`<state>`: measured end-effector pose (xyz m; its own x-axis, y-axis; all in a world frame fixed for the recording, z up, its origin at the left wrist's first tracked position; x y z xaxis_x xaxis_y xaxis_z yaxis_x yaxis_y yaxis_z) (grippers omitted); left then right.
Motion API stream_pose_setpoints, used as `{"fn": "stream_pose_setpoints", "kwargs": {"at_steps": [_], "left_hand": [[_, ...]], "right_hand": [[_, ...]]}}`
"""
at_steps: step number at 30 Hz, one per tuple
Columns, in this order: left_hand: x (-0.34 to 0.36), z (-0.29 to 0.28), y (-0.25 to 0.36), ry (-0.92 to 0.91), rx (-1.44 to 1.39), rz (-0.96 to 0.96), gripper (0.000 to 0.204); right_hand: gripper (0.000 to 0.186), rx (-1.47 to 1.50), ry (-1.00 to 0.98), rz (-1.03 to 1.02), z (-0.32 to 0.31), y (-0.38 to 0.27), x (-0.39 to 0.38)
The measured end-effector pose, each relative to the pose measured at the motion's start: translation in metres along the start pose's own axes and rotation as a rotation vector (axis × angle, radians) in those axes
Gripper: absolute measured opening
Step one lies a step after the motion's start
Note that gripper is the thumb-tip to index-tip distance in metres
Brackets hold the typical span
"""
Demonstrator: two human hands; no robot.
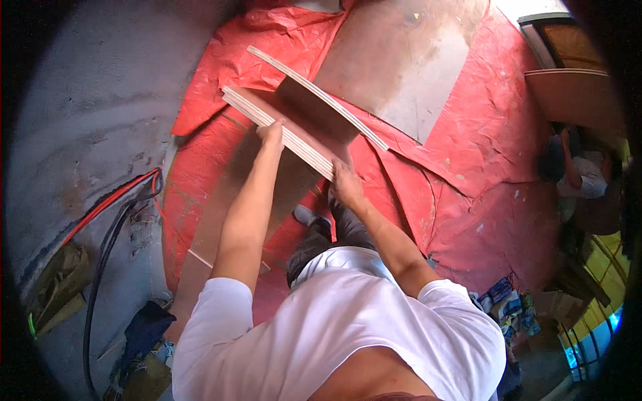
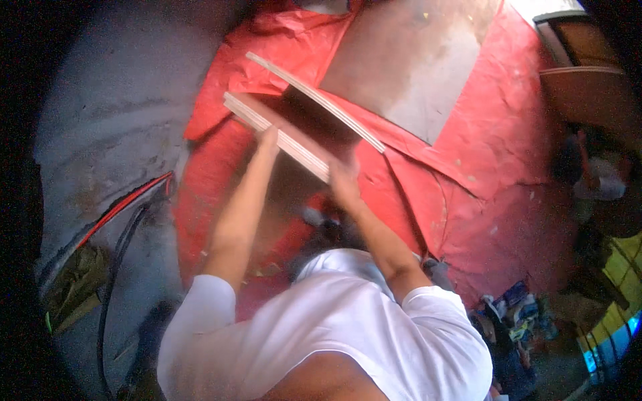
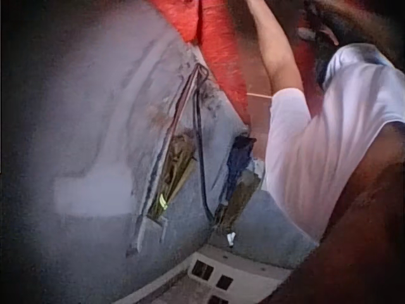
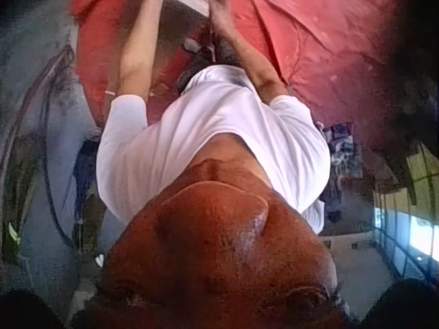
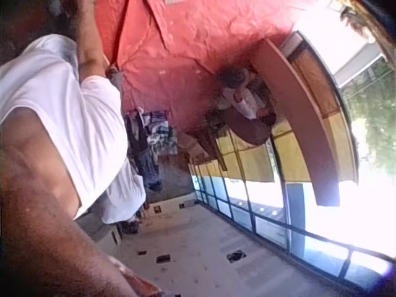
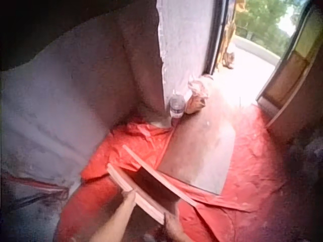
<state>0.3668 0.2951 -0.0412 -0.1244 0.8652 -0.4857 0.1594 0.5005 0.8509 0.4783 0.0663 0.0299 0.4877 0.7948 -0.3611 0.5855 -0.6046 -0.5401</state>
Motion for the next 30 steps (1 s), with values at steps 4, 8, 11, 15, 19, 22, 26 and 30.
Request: {"fn": "stream_pose_setpoints", "kwargs": {"at_steps": [4,8,11,15,19,22,26,30], "left_hand": [[-0.015,0.018,0.03,-0.025,0.074,0.105,0.054],[-0.009,0.041,0.042,-0.149,0.086,0.036,0.055],[-0.026,0.066,0.062,-0.29,0.156,-0.051,0.053],[0.021,0.051,0.057,-0.227,0.211,0.061,0.082],[0.033,0.061,0.065,-0.382,0.156,0.125,0.081],[0.042,0.06,0.078,-0.382,0.111,0.135,0.073],[0.078,0.053,0.091,-0.281,0.04,0.211,0.062],[0.119,0.058,0.119,-0.356,-0.082,0.366,0.046]], "right_hand": [[0.038,0.026,0.036,0.017,-0.015,0.01,0.007],[0.028,0.015,0.139,-0.004,-0.031,0.017,0.021],[0.045,-0.088,0.267,-0.055,-0.086,0.011,-0.008],[0.055,0.356,0.309,0.182,-0.084,0.041,-0.06],[0.076,1.569,0.042,1.117,-0.013,0.118,-0.067],[0.083,1.885,0.06,1.043,-0.003,0.117,-0.026],[0.086,1.971,-0.023,0.941,-0.009,0.1,0.019],[0.089,1.973,-0.127,0.989,0.011,0.118,0.029]]}}
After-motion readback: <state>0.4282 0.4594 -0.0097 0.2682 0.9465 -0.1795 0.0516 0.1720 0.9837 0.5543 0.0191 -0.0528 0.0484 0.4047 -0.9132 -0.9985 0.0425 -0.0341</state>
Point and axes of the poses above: each hand's wrist, its own x-axis towards the middle knuckle, its own z-axis out of the palm, y = z × x, the point moved 5 cm from there along x, towards the middle knuckle, and after that the axes turned 11 degrees about z, right-handed, at the moved point
